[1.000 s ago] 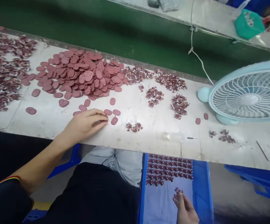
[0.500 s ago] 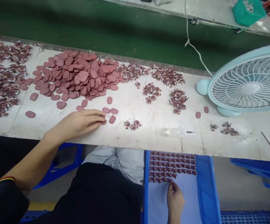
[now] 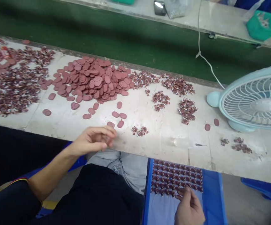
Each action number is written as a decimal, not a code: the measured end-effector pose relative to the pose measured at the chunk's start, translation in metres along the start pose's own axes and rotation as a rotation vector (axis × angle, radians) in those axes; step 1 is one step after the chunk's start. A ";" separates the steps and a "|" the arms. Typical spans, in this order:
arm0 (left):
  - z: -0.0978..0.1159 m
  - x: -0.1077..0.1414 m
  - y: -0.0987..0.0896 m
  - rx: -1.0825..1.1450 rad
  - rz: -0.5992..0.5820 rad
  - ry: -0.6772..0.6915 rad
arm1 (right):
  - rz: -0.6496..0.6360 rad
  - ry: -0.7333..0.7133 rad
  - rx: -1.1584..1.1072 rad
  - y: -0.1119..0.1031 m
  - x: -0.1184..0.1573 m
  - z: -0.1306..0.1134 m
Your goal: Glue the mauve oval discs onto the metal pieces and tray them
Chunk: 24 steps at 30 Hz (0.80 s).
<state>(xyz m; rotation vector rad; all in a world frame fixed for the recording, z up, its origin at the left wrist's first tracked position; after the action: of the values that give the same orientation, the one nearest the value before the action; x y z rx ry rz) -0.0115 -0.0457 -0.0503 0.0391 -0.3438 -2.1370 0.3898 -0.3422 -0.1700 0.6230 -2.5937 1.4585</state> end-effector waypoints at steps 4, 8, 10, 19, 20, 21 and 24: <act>-0.034 0.003 0.056 0.599 -0.044 -0.258 | -0.065 -0.082 -0.149 0.008 0.000 -0.063; -0.053 0.001 0.091 0.898 -0.037 -0.415 | -0.248 -0.141 -0.288 0.016 -0.002 -0.120; -0.056 0.001 0.097 0.968 -0.033 -0.435 | -0.348 -0.165 -0.345 0.023 0.000 -0.148; -0.066 -0.007 0.104 1.108 -0.042 -0.351 | -0.678 -0.008 -0.788 0.055 0.036 -0.227; -0.066 -0.007 0.105 1.116 -0.045 -0.350 | -0.673 0.001 -0.774 0.056 0.041 -0.225; -0.067 -0.007 0.106 1.116 -0.049 -0.358 | -0.678 -0.009 -0.751 0.056 0.046 -0.223; -0.069 -0.007 0.107 1.074 -0.045 -0.384 | -0.735 -0.077 -0.725 0.057 0.057 -0.214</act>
<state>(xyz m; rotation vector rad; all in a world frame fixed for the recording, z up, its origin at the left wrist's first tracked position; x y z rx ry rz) 0.0906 -0.1111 -0.0894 0.2507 -1.6796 -1.7555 0.2920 -0.1539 -0.0852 1.2982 -2.2751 0.2610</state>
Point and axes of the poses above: each hand's wrist, its own x-axis away from the middle knuckle, its own y-axis out of the palm, z = x × y, the point moved 4 cm from there along -x, towards the middle knuckle, and after that the axes turned 12 degrees about x, right-handed, at the moved point
